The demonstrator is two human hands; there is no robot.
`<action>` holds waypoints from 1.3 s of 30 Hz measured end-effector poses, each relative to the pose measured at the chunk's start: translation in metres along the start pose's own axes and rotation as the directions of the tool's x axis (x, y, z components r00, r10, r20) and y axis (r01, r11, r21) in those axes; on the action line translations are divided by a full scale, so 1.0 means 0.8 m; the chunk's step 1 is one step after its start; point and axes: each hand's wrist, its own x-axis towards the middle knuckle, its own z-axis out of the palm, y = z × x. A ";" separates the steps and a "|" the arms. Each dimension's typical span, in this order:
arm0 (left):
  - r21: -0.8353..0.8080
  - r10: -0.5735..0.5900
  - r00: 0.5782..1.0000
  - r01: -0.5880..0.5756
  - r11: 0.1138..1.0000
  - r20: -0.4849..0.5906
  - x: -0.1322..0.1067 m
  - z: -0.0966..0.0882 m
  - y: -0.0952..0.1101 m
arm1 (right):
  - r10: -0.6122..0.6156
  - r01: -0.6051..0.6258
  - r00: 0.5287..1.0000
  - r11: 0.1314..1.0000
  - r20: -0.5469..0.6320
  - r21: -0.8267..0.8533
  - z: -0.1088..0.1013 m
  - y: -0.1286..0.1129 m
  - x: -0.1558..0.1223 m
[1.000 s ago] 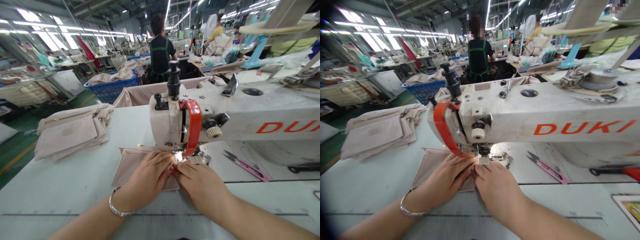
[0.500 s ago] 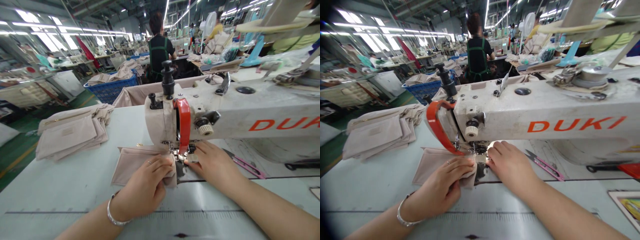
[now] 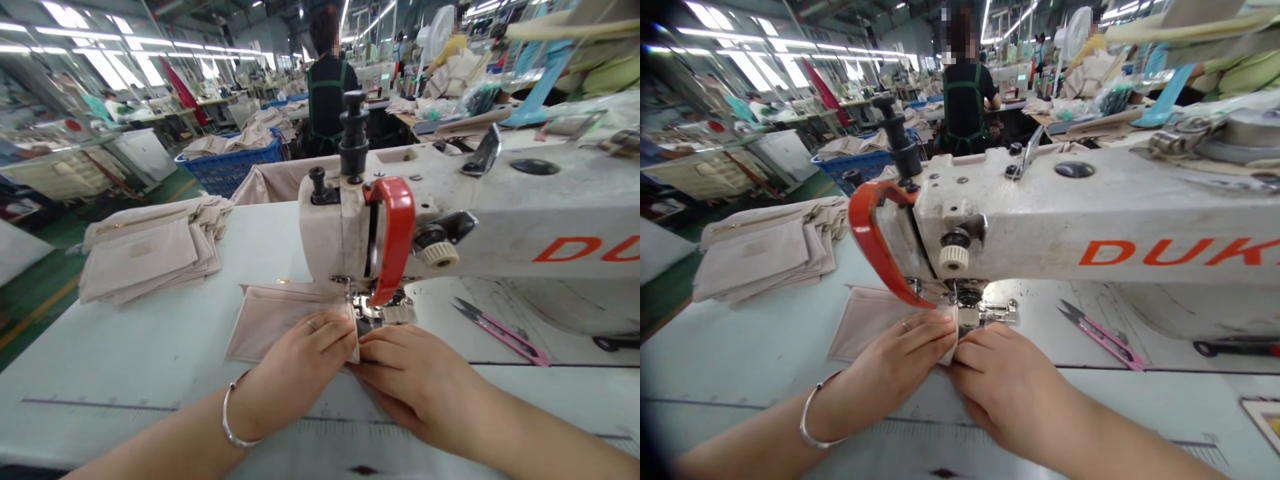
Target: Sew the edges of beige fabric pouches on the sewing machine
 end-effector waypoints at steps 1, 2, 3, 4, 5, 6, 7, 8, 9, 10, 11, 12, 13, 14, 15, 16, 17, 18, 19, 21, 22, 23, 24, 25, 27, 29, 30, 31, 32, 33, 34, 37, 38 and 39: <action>0.008 0.006 1.000 -0.007 1.000 0.012 0.002 0.000 -0.002 | 0.006 -0.006 1.000 1.000 -0.003 -0.010 0.000 0.000 0.001; 0.014 0.013 1.000 -0.013 1.000 0.017 0.004 0.000 -0.005 | 0.012 -0.012 1.000 1.000 -0.005 -0.020 0.000 0.000 0.002; 0.014 0.017 1.000 -0.017 1.000 0.016 0.006 0.000 -0.007 | 0.017 -0.018 1.000 0.999 -0.005 -0.032 0.000 0.000 0.003; 0.006 0.016 1.000 -0.017 1.000 0.008 0.007 -0.001 -0.008 | 0.022 -0.022 1.000 0.999 -0.006 -0.042 0.000 0.000 0.004; -0.007 0.010 1.000 -0.010 1.000 -0.004 0.008 -0.003 -0.009 | 0.025 -0.025 1.000 0.998 -0.007 -0.051 0.001 0.000 0.004; -0.020 0.003 1.000 -0.003 1.000 -0.017 0.009 -0.005 -0.010 | 0.024 -0.024 1.000 0.998 -0.008 -0.058 0.001 0.001 0.005; -0.028 -0.005 1.000 0.004 1.000 -0.030 0.008 -0.007 -0.010 | 0.023 -0.024 1.000 0.998 -0.010 -0.062 0.001 0.001 0.006; -0.028 -0.020 0.999 0.019 0.999 -0.036 0.006 -0.010 -0.011 | 0.024 -0.024 1.000 0.998 -0.014 -0.065 0.002 0.002 0.006; -0.016 -0.051 0.998 0.051 0.999 -0.040 0.003 -0.013 -0.012 | 0.026 -0.028 0.999 0.997 -0.021 -0.070 0.002 0.002 0.006; 0.007 -0.096 0.994 0.097 0.995 -0.045 -0.001 -0.016 -0.016 | 0.030 -0.032 0.999 0.997 -0.027 -0.076 0.002 0.002 0.006; 0.034 -0.151 0.987 0.153 0.988 -0.049 -0.006 -0.019 -0.021 | 0.032 -0.035 0.999 0.996 -0.034 -0.085 0.002 0.001 0.006; 0.061 -0.207 0.977 0.210 0.976 -0.052 -0.011 -0.022 -0.027 | 0.032 -0.036 0.999 0.995 -0.042 -0.097 0.002 0.001 0.006; 0.083 -0.256 0.965 0.260 0.962 -0.055 -0.017 -0.024 -0.034 | 0.030 -0.036 0.998 0.993 -0.052 -0.109 0.002 0.001 0.006; 0.103 -0.287 0.957 0.291 0.951 -0.052 -0.022 -0.027 -0.042 | 0.026 -0.034 0.998 0.992 -0.061 -0.119 0.002 0.001 0.006; 0.118 -0.299 0.953 0.303 0.946 -0.050 -0.026 -0.030 -0.048 | 0.022 -0.031 0.997 0.992 -0.068 -0.126 0.002 0.001 0.005; 0.129 -0.296 0.954 0.299 0.946 -0.044 -0.029 -0.032 -0.052 | 0.022 -0.030 0.997 0.991 -0.070 -0.127 0.002 0.001 0.005; 0.136 -0.289 0.956 0.292 0.947 -0.039 -0.031 -0.035 -0.054 | 0.026 -0.034 0.997 0.992 -0.069 -0.124 0.002 0.001 0.005; 0.137 -0.281 0.959 0.284 0.949 -0.045 -0.030 -0.037 -0.053 | 0.032 -0.040 0.997 0.992 -0.065 -0.118 0.002 0.001 0.005; 0.131 -0.268 0.962 0.273 0.953 -0.057 -0.028 -0.038 -0.048 | 0.039 -0.045 0.998 0.993 -0.056 -0.109 0.002 0.001 0.005; 0.101 -0.218 0.972 0.226 0.969 -0.083 -0.020 -0.038 -0.033 | 0.047 -0.050 0.998 0.995 -0.031 -0.086 0.001 0.001 0.004; 0.080 -0.183 0.980 0.190 0.979 -0.084 -0.015 -0.036 -0.024 | 0.046 -0.047 0.999 0.996 -0.018 -0.076 0.001 0.001 0.004; 0.056 -0.139 0.987 0.143 0.988 -0.077 -0.009 -0.034 -0.016 | 0.043 -0.044 0.999 0.997 -0.008 -0.070 0.001 0.001 0.004; 0.031 -0.089 0.994 0.092 0.995 -0.067 -0.005 -0.030 -0.010 | 0.044 -0.044 0.999 0.997 -0.001 -0.067 0.000 0.001 0.003; 0.008 -0.044 0.997 0.044 0.999 -0.060 -0.001 -0.026 -0.006 | 0.047 -0.047 0.999 0.997 0.003 -0.068 0.000 0.001 0.003; -0.027 0.015 0.994 -0.018 0.999 -0.108 0.003 -0.017 -0.002 | 0.058 -0.057 0.998 0.995 0.005 -0.081 -0.001 0.001 0.003; -0.048 0.016 0.977 -0.027 0.998 -0.213 0.003 -0.010 -0.003 | 0.069 -0.067 0.998 0.993 0.013 -0.095 -0.002 0.001 0.004; -0.060 0.001 0.967 -0.016 0.998 -0.254 0.002 -0.008 -0.003 | 0.068 -0.065 0.998 0.993 0.017 -0.099 -0.003 0.001 0.004; -0.076 -0.013 0.961 -0.008 0.997 -0.277 0.001 -0.007 -0.004 | 0.067 -0.064 0.998 0.993 0.021 -0.101 -0.003 0.001 0.004; -0.095 -0.024 0.960 -0.003 0.995 -0.280 0.001 -0.006 -0.004 | 0.064 -0.061 0.998 0.993 0.022 -0.101 -0.004 0.001 0.004; -0.118 -0.027 0.964 -0.004 0.993 -0.265 0.001 -0.006 -0.003 | 0.060 -0.058 0.998 0.993 0.022 -0.099 -0.004 0.001 0.004; -0.140 -0.026 0.969 -0.009 0.990 -0.245 0.001 -0.006 -0.003 | 0.056 -0.053 0.998 0.994 0.019 -0.097 -0.005 0.002 0.004; -0.184 -0.034 0.977 -0.005 0.983 -0.210 0.003 -0.008 -0.002 | 0.041 -0.040 0.999 0.995 0.002 -0.091 -0.006 0.003 0.002; -0.185 -0.039 0.977 0.000 0.983 -0.208 0.003 -0.008 -0.003 | 0.038 -0.038 0.999 0.995 -0.005 -0.088 -0.007 0.004 0.001; -0.184 -0.042 0.977 0.003 0.983 -0.207 0.004 -0.009 -0.003 | 0.041 -0.042 0.999 0.995 -0.008 -0.087 -0.007 0.004 0.001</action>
